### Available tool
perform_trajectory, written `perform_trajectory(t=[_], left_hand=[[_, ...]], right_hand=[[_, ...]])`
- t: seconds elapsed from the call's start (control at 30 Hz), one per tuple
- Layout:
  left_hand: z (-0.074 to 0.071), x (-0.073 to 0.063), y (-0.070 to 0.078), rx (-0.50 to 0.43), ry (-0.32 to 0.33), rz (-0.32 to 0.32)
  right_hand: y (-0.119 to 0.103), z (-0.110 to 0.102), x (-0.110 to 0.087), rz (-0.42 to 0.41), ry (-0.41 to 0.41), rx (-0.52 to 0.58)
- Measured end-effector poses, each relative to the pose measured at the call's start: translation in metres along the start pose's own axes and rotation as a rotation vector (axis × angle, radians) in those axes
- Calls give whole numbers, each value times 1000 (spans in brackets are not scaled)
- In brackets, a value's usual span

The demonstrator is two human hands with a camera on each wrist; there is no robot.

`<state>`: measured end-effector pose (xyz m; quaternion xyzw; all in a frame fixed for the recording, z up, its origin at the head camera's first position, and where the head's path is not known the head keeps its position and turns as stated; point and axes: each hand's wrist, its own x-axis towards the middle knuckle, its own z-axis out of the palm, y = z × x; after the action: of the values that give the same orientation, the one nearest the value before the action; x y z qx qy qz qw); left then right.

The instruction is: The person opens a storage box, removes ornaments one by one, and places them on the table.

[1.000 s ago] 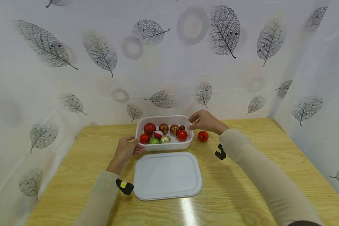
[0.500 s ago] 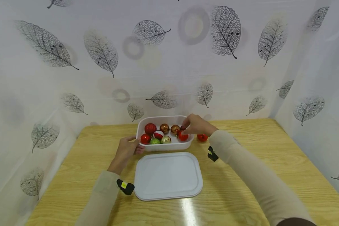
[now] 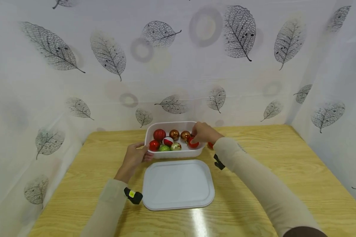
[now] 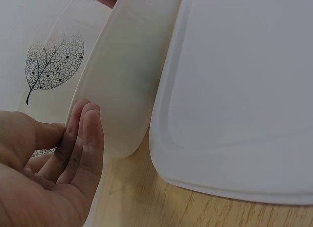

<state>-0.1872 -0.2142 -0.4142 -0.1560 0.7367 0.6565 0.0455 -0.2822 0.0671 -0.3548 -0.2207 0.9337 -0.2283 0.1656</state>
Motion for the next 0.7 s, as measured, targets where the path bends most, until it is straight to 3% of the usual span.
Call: perform_trajectory(t=[0.2,0.37,0.7], left_hand=[[0,0,-1,-6,4,2],[0,1,-1,-5,3,0],[1,3,-3,-8,10,1]], right_hand=[[1,6,3,16,12,0],[-1,12,2,33,4,105],[0,23,7,-35,-4,101]])
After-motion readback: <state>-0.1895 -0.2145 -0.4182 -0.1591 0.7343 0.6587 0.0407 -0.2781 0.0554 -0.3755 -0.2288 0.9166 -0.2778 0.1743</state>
